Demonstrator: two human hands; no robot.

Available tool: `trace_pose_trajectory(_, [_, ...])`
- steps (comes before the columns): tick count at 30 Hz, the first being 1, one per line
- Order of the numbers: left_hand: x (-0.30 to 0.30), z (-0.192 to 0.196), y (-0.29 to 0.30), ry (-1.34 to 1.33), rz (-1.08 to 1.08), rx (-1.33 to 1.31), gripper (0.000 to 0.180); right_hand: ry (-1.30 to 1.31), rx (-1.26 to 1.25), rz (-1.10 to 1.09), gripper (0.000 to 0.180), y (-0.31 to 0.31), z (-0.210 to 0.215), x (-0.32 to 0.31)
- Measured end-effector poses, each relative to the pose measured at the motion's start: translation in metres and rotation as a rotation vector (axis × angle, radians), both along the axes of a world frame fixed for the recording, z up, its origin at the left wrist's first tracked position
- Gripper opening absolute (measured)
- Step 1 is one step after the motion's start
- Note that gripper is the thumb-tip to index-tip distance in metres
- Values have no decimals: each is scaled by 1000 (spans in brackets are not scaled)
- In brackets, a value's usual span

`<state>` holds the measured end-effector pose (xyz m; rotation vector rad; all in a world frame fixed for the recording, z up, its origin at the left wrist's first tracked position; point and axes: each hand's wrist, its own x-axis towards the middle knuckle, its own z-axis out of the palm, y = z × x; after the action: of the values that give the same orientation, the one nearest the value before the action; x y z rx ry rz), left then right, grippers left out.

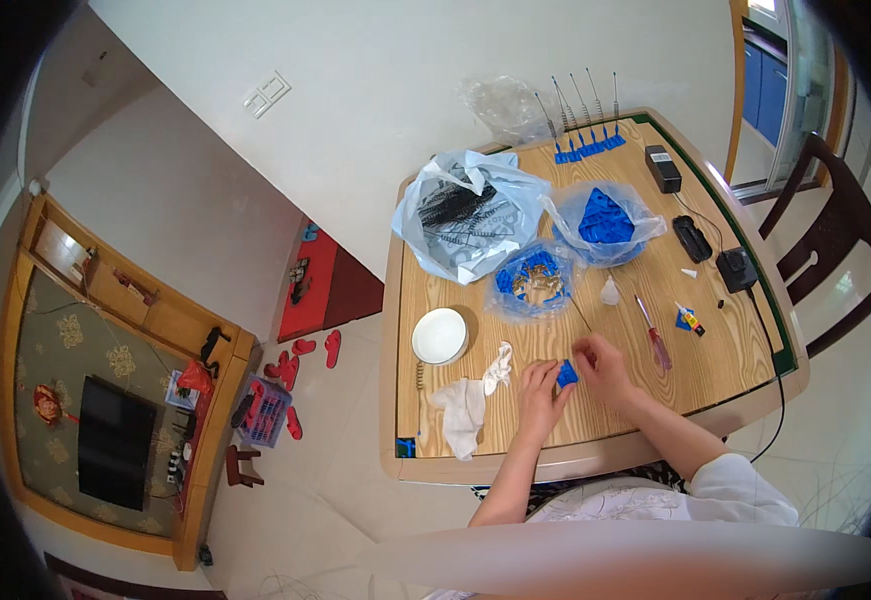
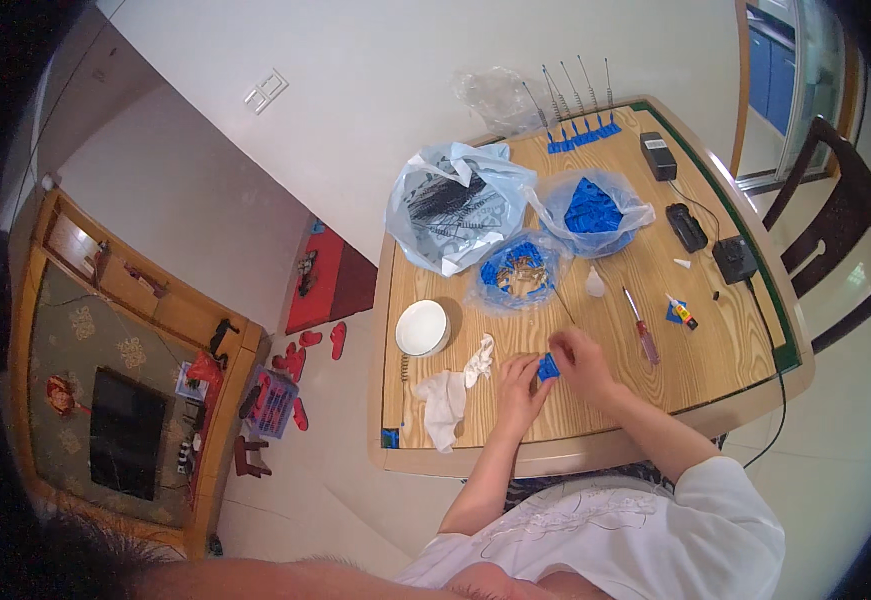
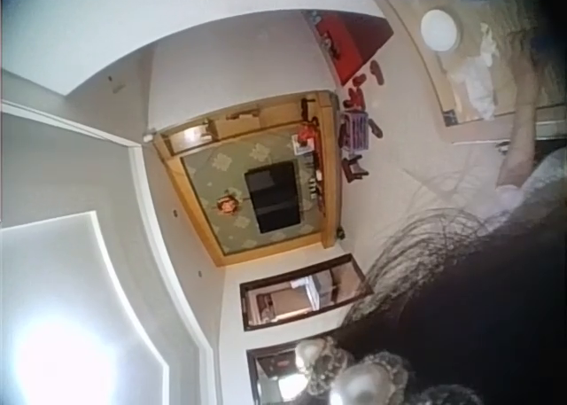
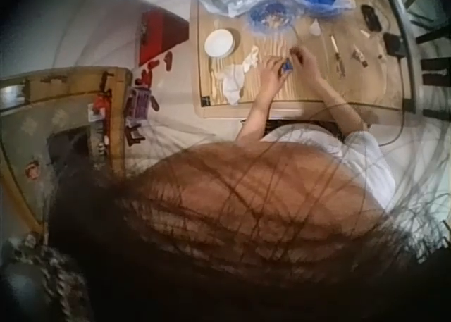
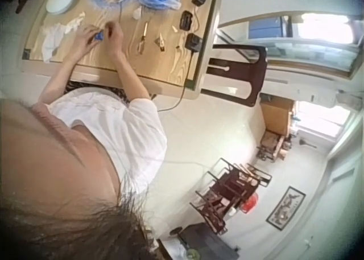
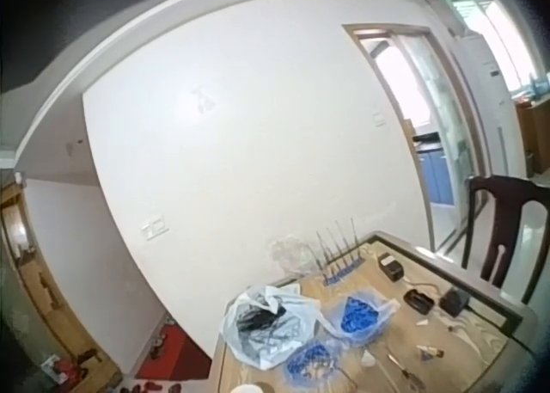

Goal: Assembling electronic components by inserting a spring into a connector.

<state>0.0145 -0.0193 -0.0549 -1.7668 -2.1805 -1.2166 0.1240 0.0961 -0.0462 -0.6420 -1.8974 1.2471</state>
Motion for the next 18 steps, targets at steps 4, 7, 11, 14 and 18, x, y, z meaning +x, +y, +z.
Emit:
trace_pose_trajectory(4, [0,-8,0,-29,-9,22,41,115,115,6,17,-12,-13,6])
trace_pose_trajectory(7, [-1,-28,-14,-785,-15,137,38,118,133,32,19,-12,-5,8])
trace_pose_trajectory(11, [-4,-35,-17,-958,-97,190,37,108,112,89,18,-8,-13,8])
trace_pose_trajectory(14, [0,-28,-15,-904,-75,179,37,15,-22,127,15,-10,-16,5])
trace_pose_trajectory(18, [-2,-37,-15,-916,-56,247,36,79,-170,157,16,-9,-25,1])
